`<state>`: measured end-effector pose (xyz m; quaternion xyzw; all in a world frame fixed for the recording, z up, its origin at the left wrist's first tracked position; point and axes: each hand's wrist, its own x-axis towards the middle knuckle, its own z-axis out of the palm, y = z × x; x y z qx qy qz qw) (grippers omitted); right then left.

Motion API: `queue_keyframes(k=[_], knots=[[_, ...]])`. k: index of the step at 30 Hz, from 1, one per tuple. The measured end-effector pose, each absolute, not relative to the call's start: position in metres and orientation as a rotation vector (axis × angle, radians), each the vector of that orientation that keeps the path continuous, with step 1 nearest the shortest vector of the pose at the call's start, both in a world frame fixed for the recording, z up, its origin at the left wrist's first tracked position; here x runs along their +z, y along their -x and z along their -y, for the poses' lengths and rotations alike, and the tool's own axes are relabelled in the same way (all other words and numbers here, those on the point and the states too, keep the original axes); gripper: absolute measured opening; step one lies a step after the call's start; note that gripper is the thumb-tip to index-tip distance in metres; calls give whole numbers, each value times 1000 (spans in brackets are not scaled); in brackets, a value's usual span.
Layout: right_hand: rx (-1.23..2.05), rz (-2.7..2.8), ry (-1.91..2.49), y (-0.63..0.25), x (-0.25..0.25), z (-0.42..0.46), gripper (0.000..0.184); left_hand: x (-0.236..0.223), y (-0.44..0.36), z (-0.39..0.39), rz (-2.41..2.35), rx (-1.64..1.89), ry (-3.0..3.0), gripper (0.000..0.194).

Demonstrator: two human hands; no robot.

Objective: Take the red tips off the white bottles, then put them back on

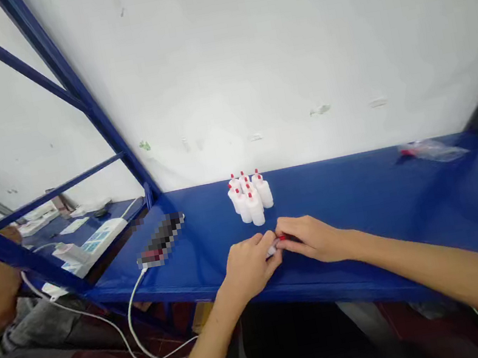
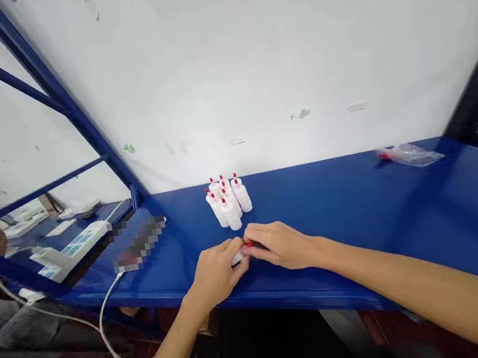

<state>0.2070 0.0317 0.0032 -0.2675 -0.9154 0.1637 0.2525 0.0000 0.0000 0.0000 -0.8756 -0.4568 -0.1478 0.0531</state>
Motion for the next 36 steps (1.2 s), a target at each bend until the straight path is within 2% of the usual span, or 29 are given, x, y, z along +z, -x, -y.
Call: queue_keyframes(k=[7,14,19,28,32,36], knots=[[395,2513,691,-209,4,-26,32,1,-4,4,1333,-506,2709,19],[726,2349,709,-201,6,-29,37,-2,-11,6,1452,-586,2572,18],[747,2307,709,-197,9,-27,38,0,-13,7,1525,-638,2540,20],[332,2426,519,-212,5,-25,33,15,-15,8,1434,-829,3010,22],[101,2382,391,-213,4,-20,33,32,-13,8,1369,-818,3317,22],[34,2358,332,-208,1,-17,33,41,-7,10,1297,-749,3461,19]])
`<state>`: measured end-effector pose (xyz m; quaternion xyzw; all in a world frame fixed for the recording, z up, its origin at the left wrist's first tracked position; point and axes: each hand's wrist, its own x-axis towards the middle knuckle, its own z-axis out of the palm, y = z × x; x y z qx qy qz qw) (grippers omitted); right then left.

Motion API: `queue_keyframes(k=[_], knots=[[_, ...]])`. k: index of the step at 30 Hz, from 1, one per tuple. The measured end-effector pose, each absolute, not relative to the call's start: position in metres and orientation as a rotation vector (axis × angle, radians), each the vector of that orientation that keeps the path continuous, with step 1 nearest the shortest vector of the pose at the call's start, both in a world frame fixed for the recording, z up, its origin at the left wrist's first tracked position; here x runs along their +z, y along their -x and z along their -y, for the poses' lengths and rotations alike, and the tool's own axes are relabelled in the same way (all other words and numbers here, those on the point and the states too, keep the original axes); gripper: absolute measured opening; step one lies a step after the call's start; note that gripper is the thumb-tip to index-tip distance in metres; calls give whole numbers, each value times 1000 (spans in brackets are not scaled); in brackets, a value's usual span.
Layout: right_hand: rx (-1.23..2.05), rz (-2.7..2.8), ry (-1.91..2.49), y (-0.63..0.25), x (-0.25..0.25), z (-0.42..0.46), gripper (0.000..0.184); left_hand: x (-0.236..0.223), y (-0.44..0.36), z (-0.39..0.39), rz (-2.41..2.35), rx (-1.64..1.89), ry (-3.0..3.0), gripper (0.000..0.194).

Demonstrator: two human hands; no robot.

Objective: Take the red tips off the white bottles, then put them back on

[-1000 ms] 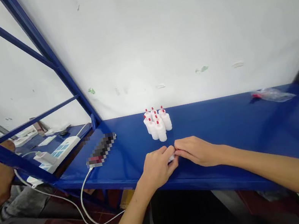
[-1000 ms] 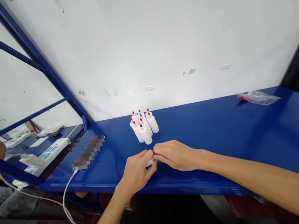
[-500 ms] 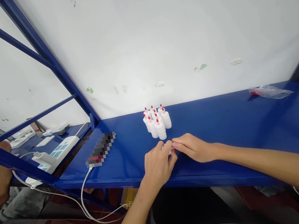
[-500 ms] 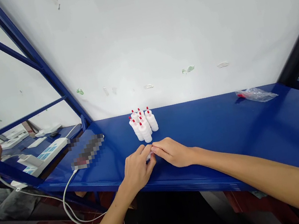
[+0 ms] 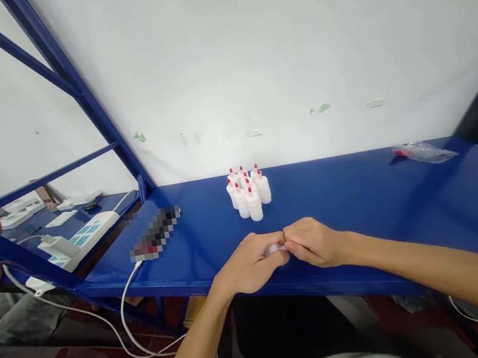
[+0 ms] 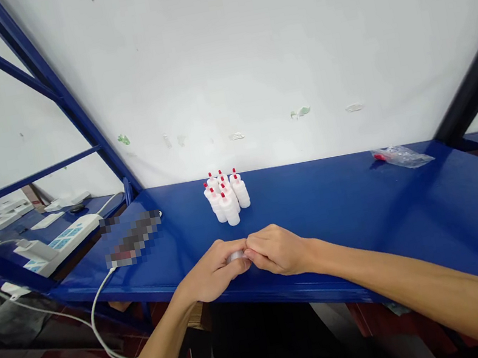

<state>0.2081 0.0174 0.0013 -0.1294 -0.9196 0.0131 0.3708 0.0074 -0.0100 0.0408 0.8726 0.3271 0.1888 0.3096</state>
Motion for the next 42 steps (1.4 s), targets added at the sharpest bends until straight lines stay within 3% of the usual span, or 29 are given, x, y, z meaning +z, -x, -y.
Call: queue_keyframes(k=[7,13,17,20,23,30,36,42], knots=[[-96,2511,607,-209,8,-27,24,29,-4,2,-1278,574,-2530,19],[-413,2552,405,-212,9,-28,25,32,0,0,-1030,485,-2511,21],[-94,2558,398,-209,3,-23,27,33,-2,4,-978,472,-2598,18],[328,2404,609,-214,5,-24,32,33,-2,6,-1185,532,-2697,18],[452,2227,881,-229,14,-36,37,32,5,3,-1456,631,-2673,26],[8,2623,1342,-264,22,-76,22,22,12,-2,-1429,715,-2498,21],[-26,2700,1368,-265,12,-83,46,18,6,-4,-1420,755,-2478,21],[-182,2792,1280,-251,11,-76,37,18,4,-9,-1476,735,-2444,22]])
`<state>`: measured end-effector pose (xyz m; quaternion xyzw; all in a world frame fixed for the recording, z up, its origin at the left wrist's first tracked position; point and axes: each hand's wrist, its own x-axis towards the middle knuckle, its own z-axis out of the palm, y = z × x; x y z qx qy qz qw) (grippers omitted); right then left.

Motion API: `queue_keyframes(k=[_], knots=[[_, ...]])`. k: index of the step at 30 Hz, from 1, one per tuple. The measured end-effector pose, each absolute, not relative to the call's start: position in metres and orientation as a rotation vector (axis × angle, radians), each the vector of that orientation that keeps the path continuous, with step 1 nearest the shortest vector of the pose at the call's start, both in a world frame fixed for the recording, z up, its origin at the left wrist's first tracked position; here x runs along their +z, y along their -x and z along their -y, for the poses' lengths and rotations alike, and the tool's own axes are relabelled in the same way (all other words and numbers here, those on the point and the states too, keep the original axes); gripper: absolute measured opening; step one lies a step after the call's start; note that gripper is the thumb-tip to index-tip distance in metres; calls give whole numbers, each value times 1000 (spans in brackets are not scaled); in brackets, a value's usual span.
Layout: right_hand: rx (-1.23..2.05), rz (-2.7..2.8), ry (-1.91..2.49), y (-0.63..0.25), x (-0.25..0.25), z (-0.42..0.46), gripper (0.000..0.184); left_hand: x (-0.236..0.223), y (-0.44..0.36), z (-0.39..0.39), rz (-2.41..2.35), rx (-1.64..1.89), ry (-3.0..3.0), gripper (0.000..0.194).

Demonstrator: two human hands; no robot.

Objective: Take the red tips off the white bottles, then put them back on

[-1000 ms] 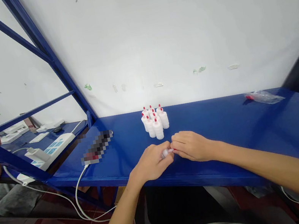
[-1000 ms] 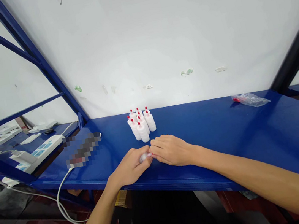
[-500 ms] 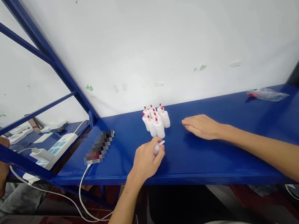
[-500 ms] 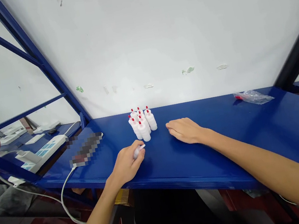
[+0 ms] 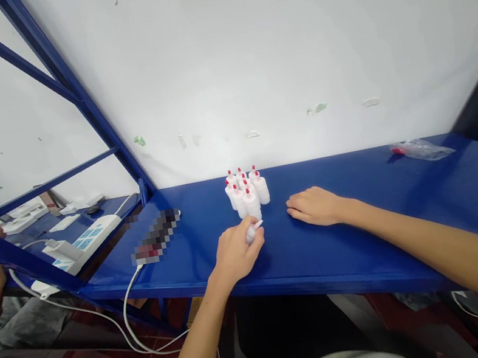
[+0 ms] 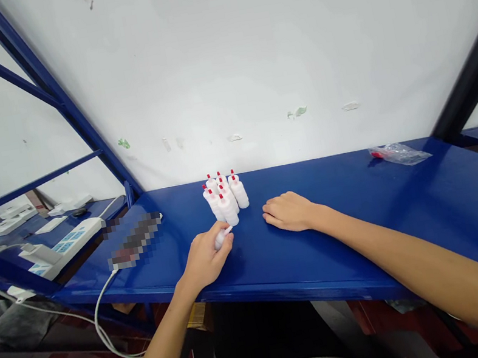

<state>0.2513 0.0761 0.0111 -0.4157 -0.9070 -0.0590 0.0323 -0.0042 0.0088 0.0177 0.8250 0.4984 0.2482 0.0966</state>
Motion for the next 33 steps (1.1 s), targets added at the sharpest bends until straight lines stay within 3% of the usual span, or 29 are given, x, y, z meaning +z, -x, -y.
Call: queue_keyframes(k=[5,12,16,22,26,29,33], knots=[[-168,2719,1335,-253,21,-75,36,19,1,-8,-1537,692,-2465,22],[388,2503,877,-233,26,-41,28,15,-18,0,-1442,601,-2556,30],[293,2407,807,-221,23,-33,35,13,-20,-1,-1393,689,-2451,35],[6,2087,1582,-266,17,-85,37,11,-6,0,-1303,859,-2237,19],[65,2063,1823,-287,15,-105,40,11,-7,-3,-1243,848,-2224,20],[-66,1990,1725,-279,23,-94,42,9,-10,-5,-1245,849,-2283,18],[-79,2273,1144,-248,31,-58,45,7,-11,-5,-1260,832,-2372,16]])
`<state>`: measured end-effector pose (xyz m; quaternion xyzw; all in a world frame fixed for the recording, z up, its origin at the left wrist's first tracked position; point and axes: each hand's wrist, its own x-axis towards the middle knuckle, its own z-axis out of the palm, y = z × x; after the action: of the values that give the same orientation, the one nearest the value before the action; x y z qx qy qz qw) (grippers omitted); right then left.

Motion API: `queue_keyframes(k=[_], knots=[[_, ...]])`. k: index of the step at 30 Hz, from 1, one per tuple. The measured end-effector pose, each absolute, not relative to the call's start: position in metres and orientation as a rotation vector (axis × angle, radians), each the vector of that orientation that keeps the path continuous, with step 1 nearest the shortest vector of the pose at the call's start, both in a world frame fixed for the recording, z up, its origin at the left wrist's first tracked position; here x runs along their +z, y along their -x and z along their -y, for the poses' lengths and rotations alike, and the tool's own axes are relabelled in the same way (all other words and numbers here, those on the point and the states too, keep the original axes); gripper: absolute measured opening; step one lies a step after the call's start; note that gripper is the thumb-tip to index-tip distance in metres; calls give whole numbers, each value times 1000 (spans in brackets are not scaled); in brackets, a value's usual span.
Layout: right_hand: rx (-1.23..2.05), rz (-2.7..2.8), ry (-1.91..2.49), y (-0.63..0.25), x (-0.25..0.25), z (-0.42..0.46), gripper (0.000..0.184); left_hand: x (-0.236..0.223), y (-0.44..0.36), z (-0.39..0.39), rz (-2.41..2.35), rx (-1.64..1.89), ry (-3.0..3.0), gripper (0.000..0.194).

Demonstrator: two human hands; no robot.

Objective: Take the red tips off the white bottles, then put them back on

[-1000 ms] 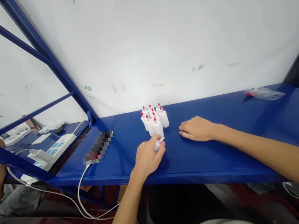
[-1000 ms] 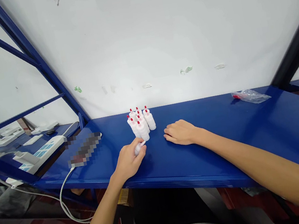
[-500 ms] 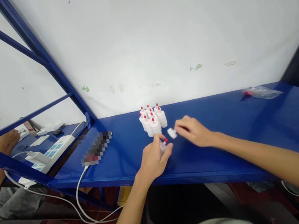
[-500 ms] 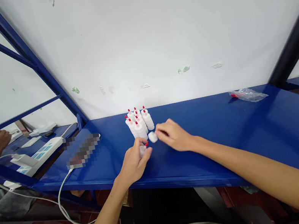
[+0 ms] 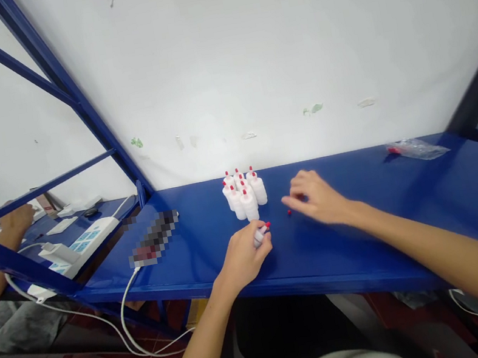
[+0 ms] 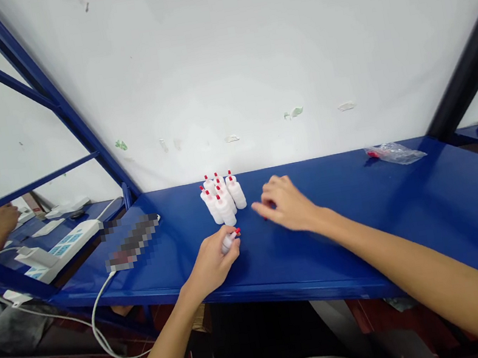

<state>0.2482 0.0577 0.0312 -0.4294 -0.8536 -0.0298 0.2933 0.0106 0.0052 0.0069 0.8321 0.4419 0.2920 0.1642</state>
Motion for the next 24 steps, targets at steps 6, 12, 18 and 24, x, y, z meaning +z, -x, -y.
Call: queue_keyframes(k=[6,12,18,24], knots=[[401,2486,886,-212,21,-24,29,5,-9,-3,-1198,741,-2504,11],[-77,2595,706,-215,20,-27,33,8,-8,-3,-1059,740,-2494,9],[-33,2545,546,-211,12,-27,33,10,-7,-1,-926,734,-2484,15],[418,2287,731,-211,8,-30,38,5,-7,1,-1116,783,-2638,19]])
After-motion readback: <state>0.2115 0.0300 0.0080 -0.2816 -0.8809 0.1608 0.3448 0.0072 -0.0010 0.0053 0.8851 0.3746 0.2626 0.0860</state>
